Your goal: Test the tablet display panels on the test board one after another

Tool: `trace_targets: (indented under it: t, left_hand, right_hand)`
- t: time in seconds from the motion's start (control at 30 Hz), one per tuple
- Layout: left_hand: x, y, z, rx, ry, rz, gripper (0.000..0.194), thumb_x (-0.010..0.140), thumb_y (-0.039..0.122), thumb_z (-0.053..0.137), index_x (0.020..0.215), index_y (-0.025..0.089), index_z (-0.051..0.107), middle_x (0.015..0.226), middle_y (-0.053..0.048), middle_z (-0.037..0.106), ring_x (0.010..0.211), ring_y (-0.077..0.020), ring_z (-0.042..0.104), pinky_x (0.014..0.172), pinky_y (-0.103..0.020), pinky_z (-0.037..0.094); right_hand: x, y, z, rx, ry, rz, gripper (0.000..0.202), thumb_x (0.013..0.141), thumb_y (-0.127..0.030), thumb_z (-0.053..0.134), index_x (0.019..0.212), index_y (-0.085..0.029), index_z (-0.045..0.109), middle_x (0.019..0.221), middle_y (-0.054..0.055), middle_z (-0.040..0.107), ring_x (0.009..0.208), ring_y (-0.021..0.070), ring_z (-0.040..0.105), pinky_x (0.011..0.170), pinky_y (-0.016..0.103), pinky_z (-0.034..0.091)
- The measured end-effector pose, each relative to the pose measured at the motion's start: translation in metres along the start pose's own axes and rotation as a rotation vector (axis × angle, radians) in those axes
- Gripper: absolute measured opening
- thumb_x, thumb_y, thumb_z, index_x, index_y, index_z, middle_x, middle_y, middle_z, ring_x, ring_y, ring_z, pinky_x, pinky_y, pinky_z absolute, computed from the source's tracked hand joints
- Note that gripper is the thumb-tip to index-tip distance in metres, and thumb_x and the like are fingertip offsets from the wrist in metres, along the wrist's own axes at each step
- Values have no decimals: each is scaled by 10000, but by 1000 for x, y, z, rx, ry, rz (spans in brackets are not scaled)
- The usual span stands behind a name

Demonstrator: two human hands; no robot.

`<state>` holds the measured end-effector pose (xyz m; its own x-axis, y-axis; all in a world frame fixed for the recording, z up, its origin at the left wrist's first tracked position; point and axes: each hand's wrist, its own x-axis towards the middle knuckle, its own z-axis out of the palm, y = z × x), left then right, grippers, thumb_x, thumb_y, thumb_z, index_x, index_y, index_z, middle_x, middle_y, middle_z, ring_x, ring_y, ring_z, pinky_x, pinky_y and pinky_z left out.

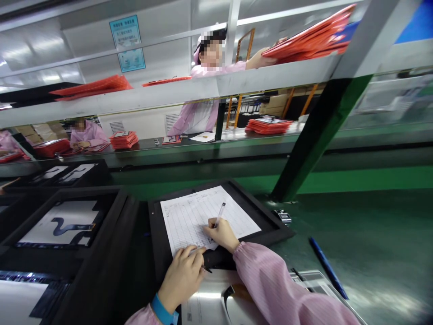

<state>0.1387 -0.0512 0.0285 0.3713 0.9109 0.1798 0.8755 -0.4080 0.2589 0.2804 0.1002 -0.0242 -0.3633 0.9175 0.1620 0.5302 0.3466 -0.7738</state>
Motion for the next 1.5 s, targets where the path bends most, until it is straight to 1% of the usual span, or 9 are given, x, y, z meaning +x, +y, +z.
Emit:
trace_targets:
  t: [0.27, 0.4, 0.47, 0.57, 0.77, 1.03, 1.2, 1.37, 1.5]
  left_hand:
    - [0, -1, 1, -32, -7, -6, 253, 862, 95, 543, 1100, 179, 547, 1236, -76, 648, 1210, -275, 536, 982, -464, 480]
    - [-2, -3, 1, -152, 54, -46, 338, 855, 161, 571, 1178, 215, 484, 1177, -82, 633, 1134, -263, 570, 960, -457, 481]
    - [-4, -5, -1, -301, 130, -112, 314, 842, 209, 586, 1134, 218, 471, 1097, -73, 617, 1005, -230, 604, 894, -410, 509]
    - [-4, -8, -5, -508, 254, -230, 121, 839, 256, 554, 888, 220, 449, 856, -12, 546, 790, -170, 567, 771, -332, 510]
    - [-3, -12, -8, -613, 266, -291, 157, 791, 241, 543, 772, 227, 388, 678, 56, 427, 619, -122, 461, 616, -257, 431]
    - [-3, -13, -4, -596, 260, -234, 128, 776, 229, 559, 885, 184, 512, 728, 6, 542, 623, -146, 525, 575, -264, 435]
    - [-6, -16, 0, -615, 266, -172, 124, 730, 275, 635, 723, 182, 553, 624, -3, 546, 618, -180, 572, 566, -287, 478]
    - [-13, -26, 9, -649, 296, -146, 296, 715, 272, 680, 988, 175, 619, 894, -79, 629, 911, -253, 618, 790, -382, 538]
    - [-17, -26, 17, -687, 315, -171, 362, 735, 291, 690, 1070, 177, 613, 943, -85, 621, 950, -256, 613, 795, -384, 547]
  right_hand:
    - [0, -2, -1, 169, 47, 43, 277, 909, -368, 613, 768, -130, 602, 666, -55, 567, 524, 73, 526, 494, 205, 451]
    - [1, -11, -10, 331, 107, 85, 362, 902, -418, 603, 670, -146, 544, 571, -77, 494, 460, 60, 461, 460, 196, 403]
    - [-2, -23, -16, 433, 116, 81, 460, 893, -519, 556, 598, -174, 480, 530, -74, 456, 435, 64, 435, 450, 208, 391]
    - [-14, -52, -26, 574, 58, 25, 543, 835, -674, 481, 573, -200, 452, 569, -33, 494, 454, 86, 472, 472, 240, 422]
    - [-41, -105, -31, 680, -166, -129, 561, 805, -689, 503, 544, -192, 516, 547, -13, 508, 507, 121, 521, 556, 273, 475]
    - [-44, -111, -17, 472, -282, -264, 438, 889, -529, 447, 584, -216, 433, 561, -18, 523, 473, 118, 542, 476, 241, 453]
    - [-54, -118, -5, 193, -261, -456, 244, 898, -314, 378, 718, -209, 506, 759, 21, 526, 647, 157, 543, 637, 306, 448]
    - [-62, -120, 0, -23, -307, -578, 196, 847, -199, 346, 840, -212, 541, 843, 24, 520, 684, 166, 536, 665, 314, 418]
    - [-64, -124, 0, -141, -362, -579, 183, 848, -194, 388, 896, -209, 563, 870, 18, 551, 613, 146, 547, 607, 287, 416]
